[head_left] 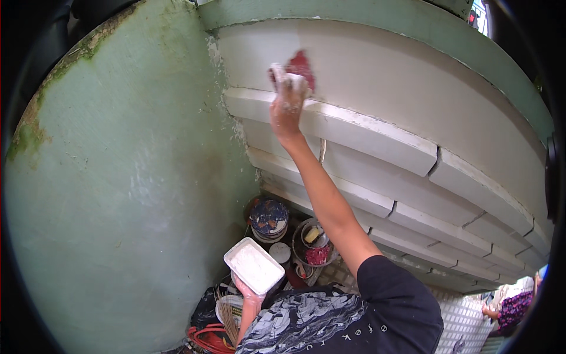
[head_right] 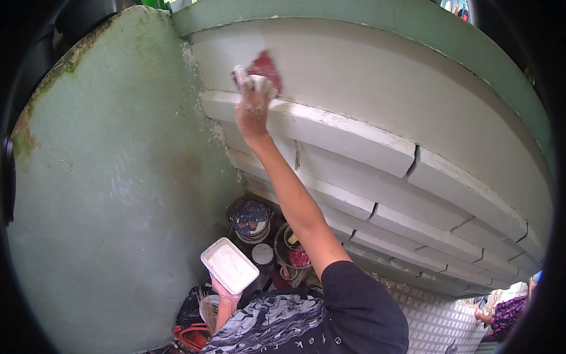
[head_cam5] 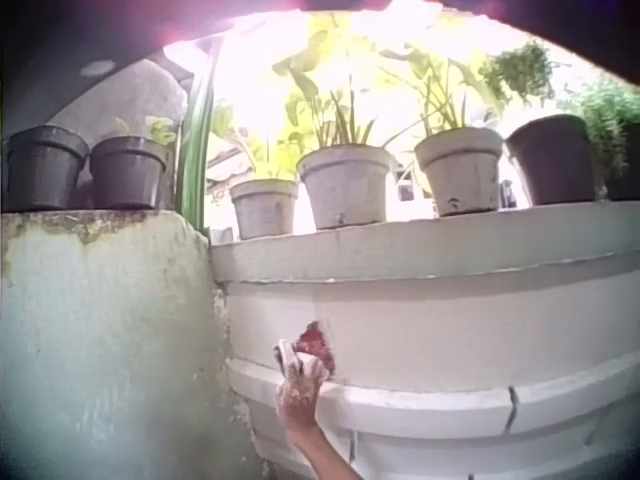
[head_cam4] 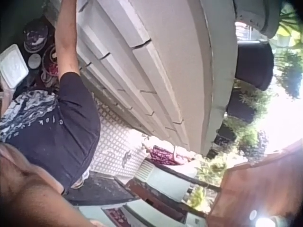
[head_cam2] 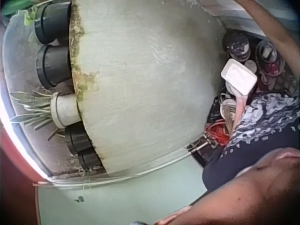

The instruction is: Apply wall putty to a white structural surface using a putty knife and a small container.

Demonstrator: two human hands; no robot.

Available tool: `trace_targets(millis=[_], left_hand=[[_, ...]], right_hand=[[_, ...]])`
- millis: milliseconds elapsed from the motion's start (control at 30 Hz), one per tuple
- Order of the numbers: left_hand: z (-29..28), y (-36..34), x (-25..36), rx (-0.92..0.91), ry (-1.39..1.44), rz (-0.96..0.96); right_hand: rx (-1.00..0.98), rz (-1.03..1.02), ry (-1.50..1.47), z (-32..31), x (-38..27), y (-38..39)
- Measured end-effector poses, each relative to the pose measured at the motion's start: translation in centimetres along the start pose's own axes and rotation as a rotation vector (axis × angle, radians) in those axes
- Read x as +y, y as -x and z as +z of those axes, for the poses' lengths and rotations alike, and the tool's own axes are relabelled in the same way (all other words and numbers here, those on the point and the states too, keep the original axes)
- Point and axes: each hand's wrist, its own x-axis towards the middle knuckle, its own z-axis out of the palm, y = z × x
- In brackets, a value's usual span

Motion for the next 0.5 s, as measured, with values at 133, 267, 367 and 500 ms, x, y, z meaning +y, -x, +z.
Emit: trace_targets(millis=[133, 267, 367, 500], left_hand=[[0.0, 0.4, 0.1, -0.007, -0.026, -0.006], [-0.2, 0.4, 0.0, 0.019, 0.002, -0.012], [0.2, 0.8, 0.3, -0.010, -0.022, -0.018], [0.6, 0.5, 0.2, -0.046, -0.013, -0.006]], right_hand=[[-0.150, -0.087, -0.297, -0.2, -2.7, -0.3], [-0.053, -0.100, -0.138, -3.3, -2.7, 0.0], [0.066, 0.029, -0.097, -4.4, -2.4, -1.7], [-0.091, 0.036, -0.105, -1.4, -2.0, -2.9]])
